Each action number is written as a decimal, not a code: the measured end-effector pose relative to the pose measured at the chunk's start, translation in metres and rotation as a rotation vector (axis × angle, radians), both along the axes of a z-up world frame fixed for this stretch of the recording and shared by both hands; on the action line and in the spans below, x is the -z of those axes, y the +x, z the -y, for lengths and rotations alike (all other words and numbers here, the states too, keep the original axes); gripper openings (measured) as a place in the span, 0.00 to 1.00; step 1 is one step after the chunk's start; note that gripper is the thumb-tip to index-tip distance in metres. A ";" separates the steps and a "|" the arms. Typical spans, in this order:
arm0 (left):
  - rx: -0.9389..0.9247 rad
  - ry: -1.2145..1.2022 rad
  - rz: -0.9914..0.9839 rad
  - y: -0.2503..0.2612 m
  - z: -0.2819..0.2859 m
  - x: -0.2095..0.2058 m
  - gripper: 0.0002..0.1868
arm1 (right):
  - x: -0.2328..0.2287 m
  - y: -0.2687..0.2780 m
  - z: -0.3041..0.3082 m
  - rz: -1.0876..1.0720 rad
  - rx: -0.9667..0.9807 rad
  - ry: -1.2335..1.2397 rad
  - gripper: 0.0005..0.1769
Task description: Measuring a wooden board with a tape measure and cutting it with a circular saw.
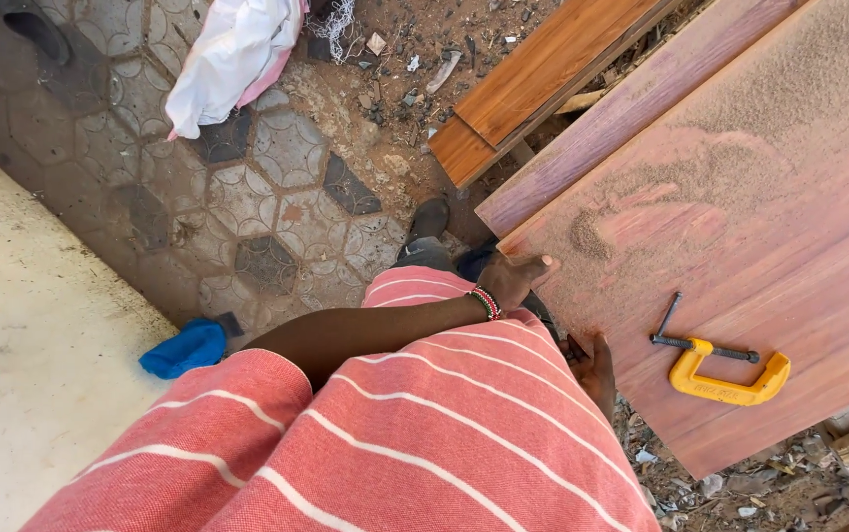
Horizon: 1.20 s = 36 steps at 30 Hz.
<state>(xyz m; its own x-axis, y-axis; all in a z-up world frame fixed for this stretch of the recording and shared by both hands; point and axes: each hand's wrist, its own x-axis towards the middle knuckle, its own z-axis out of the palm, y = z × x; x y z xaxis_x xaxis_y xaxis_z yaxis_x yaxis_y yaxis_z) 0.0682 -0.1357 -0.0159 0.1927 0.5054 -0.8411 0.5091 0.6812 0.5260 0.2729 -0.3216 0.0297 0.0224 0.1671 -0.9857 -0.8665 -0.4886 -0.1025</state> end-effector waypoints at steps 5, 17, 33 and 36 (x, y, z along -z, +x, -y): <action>-0.341 -0.183 -0.040 0.003 -0.018 -0.031 0.58 | 0.038 0.017 0.021 -0.031 0.009 0.106 0.38; 0.176 0.371 -0.009 -0.008 0.020 0.061 0.40 | 0.022 0.019 0.003 -0.213 0.155 0.109 0.35; -0.252 -0.179 0.082 -0.020 0.010 0.014 0.61 | -0.009 0.020 -0.022 -0.183 0.078 0.152 0.38; 0.224 0.602 0.320 -0.007 0.039 0.083 0.25 | -0.011 0.016 -0.018 -0.161 0.072 0.131 0.37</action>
<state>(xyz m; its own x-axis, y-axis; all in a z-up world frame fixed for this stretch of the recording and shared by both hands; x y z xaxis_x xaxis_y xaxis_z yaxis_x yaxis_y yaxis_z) 0.0617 -0.1750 -0.0989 0.5365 0.7835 -0.3135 0.3604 0.1231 0.9246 0.2892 -0.3040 0.0406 -0.1169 0.2972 -0.9476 -0.9089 -0.4166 -0.0185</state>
